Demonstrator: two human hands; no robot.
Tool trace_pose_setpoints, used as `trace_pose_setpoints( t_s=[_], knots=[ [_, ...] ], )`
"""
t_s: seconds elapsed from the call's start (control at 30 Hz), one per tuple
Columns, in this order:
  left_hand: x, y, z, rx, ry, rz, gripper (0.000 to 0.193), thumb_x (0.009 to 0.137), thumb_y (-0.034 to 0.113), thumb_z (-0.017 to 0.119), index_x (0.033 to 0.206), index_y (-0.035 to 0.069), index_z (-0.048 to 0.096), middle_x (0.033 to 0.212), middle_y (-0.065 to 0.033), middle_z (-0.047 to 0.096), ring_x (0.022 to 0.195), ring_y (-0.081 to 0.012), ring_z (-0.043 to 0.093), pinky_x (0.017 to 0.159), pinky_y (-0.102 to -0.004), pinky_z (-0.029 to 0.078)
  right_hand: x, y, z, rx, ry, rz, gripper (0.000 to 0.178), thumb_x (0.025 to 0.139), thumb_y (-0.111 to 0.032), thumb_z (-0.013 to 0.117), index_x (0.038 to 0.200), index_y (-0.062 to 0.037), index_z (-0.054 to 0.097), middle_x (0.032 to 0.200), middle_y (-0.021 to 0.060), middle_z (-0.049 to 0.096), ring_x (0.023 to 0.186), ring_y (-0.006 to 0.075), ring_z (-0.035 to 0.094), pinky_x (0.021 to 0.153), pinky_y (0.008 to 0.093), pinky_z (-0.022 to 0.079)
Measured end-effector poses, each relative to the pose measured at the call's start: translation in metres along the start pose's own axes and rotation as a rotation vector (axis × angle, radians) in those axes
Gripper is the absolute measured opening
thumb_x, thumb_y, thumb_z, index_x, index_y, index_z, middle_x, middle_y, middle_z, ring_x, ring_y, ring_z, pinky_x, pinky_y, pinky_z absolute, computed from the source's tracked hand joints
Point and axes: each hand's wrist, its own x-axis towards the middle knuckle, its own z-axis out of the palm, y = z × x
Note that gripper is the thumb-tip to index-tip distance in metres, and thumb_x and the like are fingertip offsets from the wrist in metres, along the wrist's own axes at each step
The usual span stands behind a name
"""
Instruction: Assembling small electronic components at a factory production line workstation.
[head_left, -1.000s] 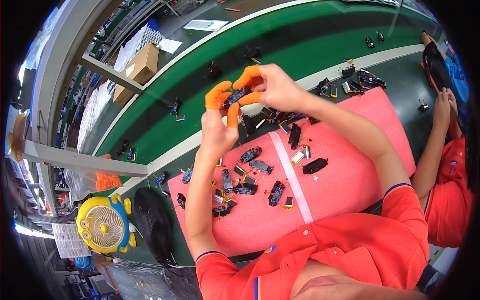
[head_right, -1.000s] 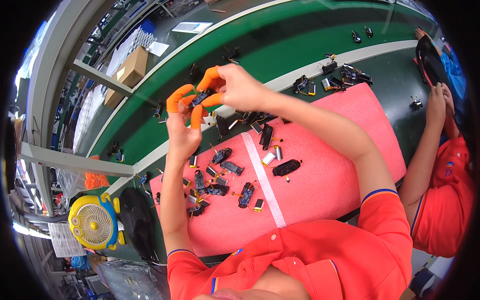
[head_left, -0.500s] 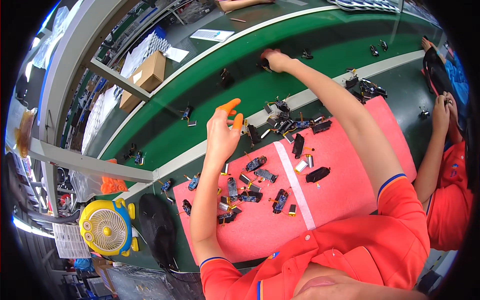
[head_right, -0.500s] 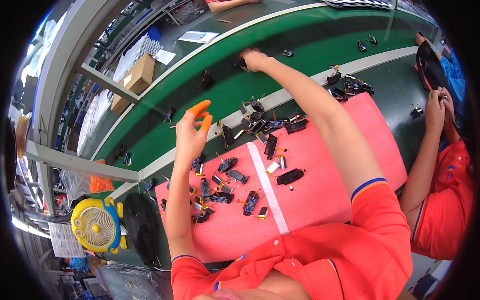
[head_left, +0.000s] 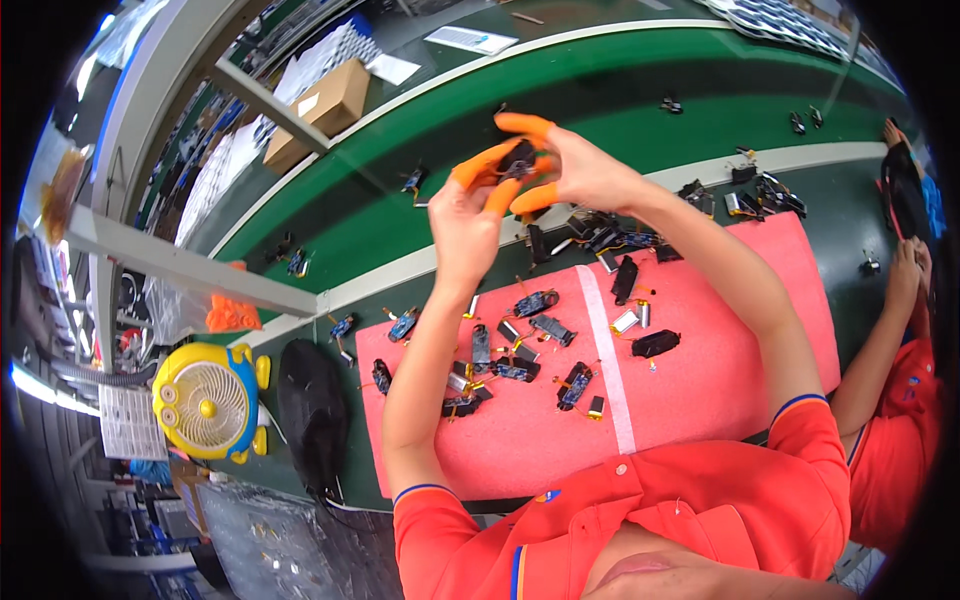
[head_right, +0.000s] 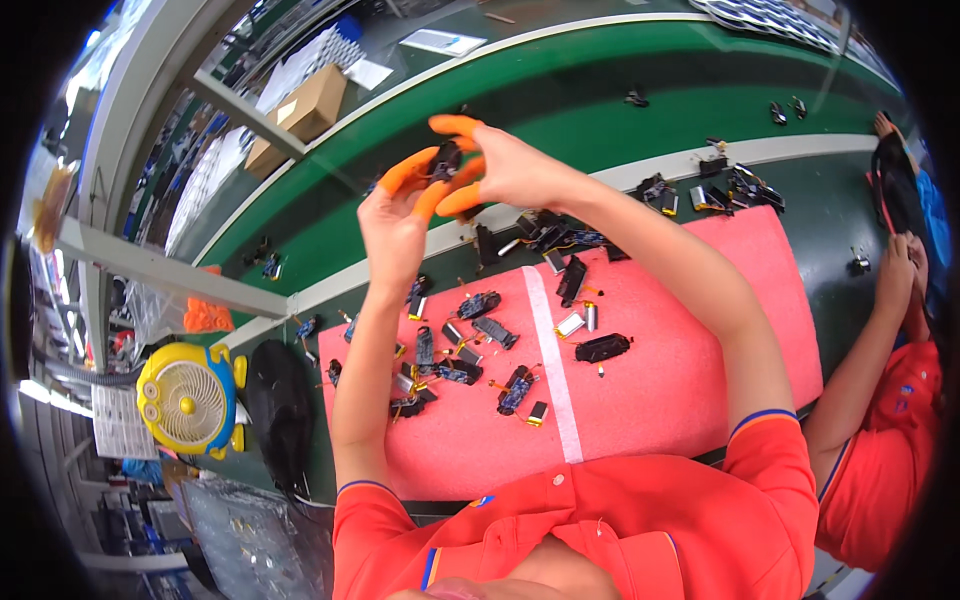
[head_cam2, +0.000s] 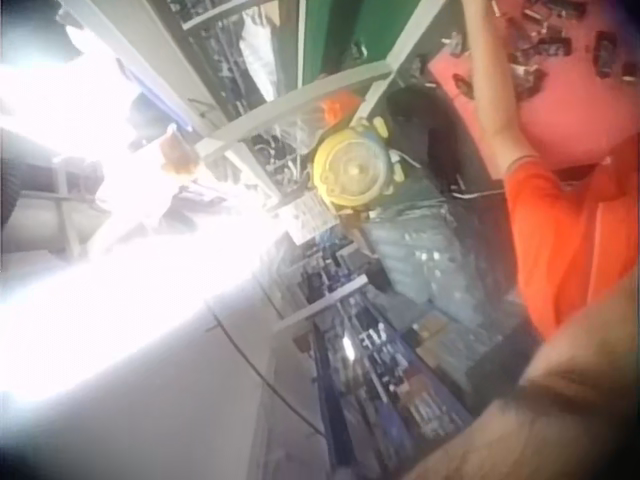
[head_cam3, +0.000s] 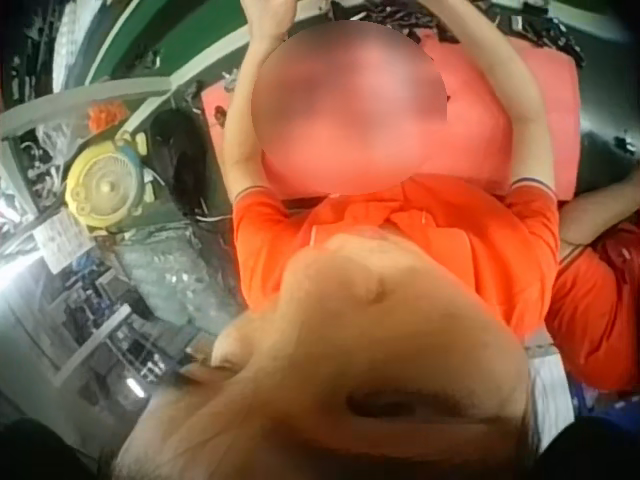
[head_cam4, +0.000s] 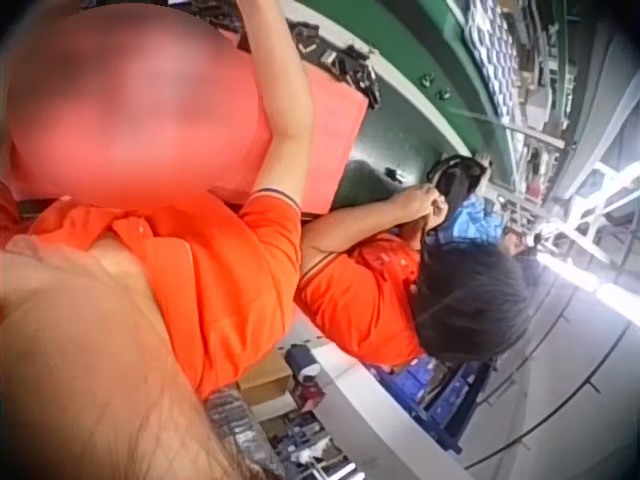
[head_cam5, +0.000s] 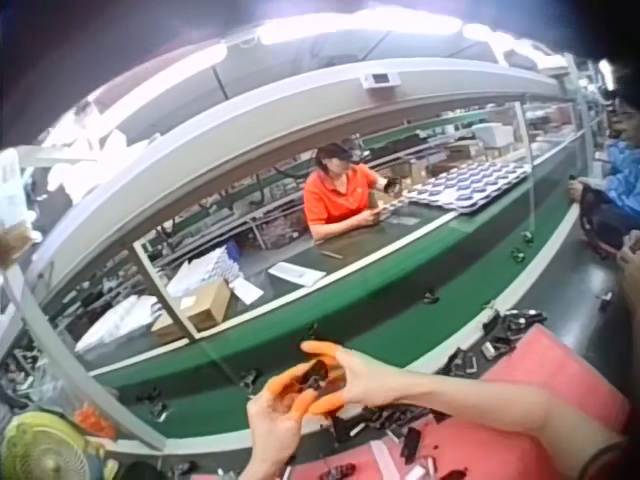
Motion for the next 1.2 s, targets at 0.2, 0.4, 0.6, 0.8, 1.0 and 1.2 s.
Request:
trace_pose_setpoints(
  t_s=[0.2, 0.4, 0.6, 0.8, 1.0, 1.2],
  knots=[
    [-0.001, -0.003, -0.008, 0.104, 0.022, 0.127, 0.036, 0.076, -0.013, 0.059, 0.11, -0.004, 0.057, 0.101, -0.0084, 0.062, 0.089, -0.0141, 0.059, 0.083, -0.0281, 0.047, -0.003, 0.0, 0.001, 0.286, -0.063, 0.383, 0.022, 0.079, -0.011, 0.067, 0.095, 0.0024, 0.061, 0.085, 0.0079, 0.063, 0.07, 0.0129, 0.061, 0.062, 0.026, 0.051],
    [0.0, -0.003, -0.006, -0.074, 0.017, 0.053, 0.035, 0.078, -0.013, 0.057, 0.111, -0.003, 0.057, 0.1, -0.0084, 0.062, 0.086, -0.014, 0.059, 0.073, -0.0262, 0.048, -0.008, -0.009, -0.008, 0.495, 0.004, 0.529, 0.016, 0.081, -0.008, 0.063, 0.092, 0.003, 0.062, 0.081, 0.0081, 0.064, 0.07, 0.0124, 0.063, 0.056, 0.0226, 0.05],
    [0.0, 0.002, -0.011, -0.296, 0.005, -0.15, 0.031, 0.081, -0.008, 0.057, 0.111, -0.003, 0.056, 0.096, -0.0094, 0.062, 0.081, -0.015, 0.059, 0.061, -0.0234, 0.044, -0.015, -0.013, 0.003, 0.222, 0.137, 0.283, 0.012, 0.079, -0.005, 0.064, 0.09, -0.0001, 0.064, 0.082, 0.0067, 0.064, 0.07, 0.0134, 0.062, 0.056, 0.0225, 0.049],
    [-0.004, 0.005, -0.011, -0.44, -0.051, -0.352, 0.027, 0.082, -0.002, 0.058, 0.109, -0.003, 0.055, 0.093, -0.0114, 0.061, 0.075, -0.0153, 0.058, 0.055, -0.0218, 0.04, -0.018, -0.013, 0.008, -0.325, 0.299, -0.184, 0.014, 0.074, -0.002, 0.066, 0.087, -0.0016, 0.065, 0.078, 0.0076, 0.063, 0.07, 0.0147, 0.062, 0.059, 0.0251, 0.048],
    [0.002, 0.007, -0.019, -0.709, -0.102, -0.475, 0.027, 0.083, -0.002, 0.058, 0.109, -0.003, 0.055, 0.093, -0.0113, 0.061, 0.073, -0.0156, 0.057, 0.055, -0.022, 0.041, -0.016, -0.003, -0.008, -0.781, 0.159, -0.772, 0.015, 0.074, 0.0, 0.066, 0.088, 0.0, 0.063, 0.08, 0.0075, 0.062, 0.07, 0.0145, 0.062, 0.058, 0.0257, 0.049],
    [-0.004, 0.009, -0.008, -0.457, -0.098, -0.272, 0.029, 0.082, -0.004, 0.058, 0.111, -0.004, 0.055, 0.093, -0.011, 0.061, 0.076, -0.0149, 0.057, 0.059, -0.0247, 0.045, -0.022, -0.018, 0.007, -0.477, 0.225, -0.278, 0.017, 0.073, 0.001, 0.066, 0.09, 0.001, 0.062, 0.08, 0.01, 0.061, 0.071, 0.0211, 0.061, 0.058, 0.0268, 0.049]
  ],
)
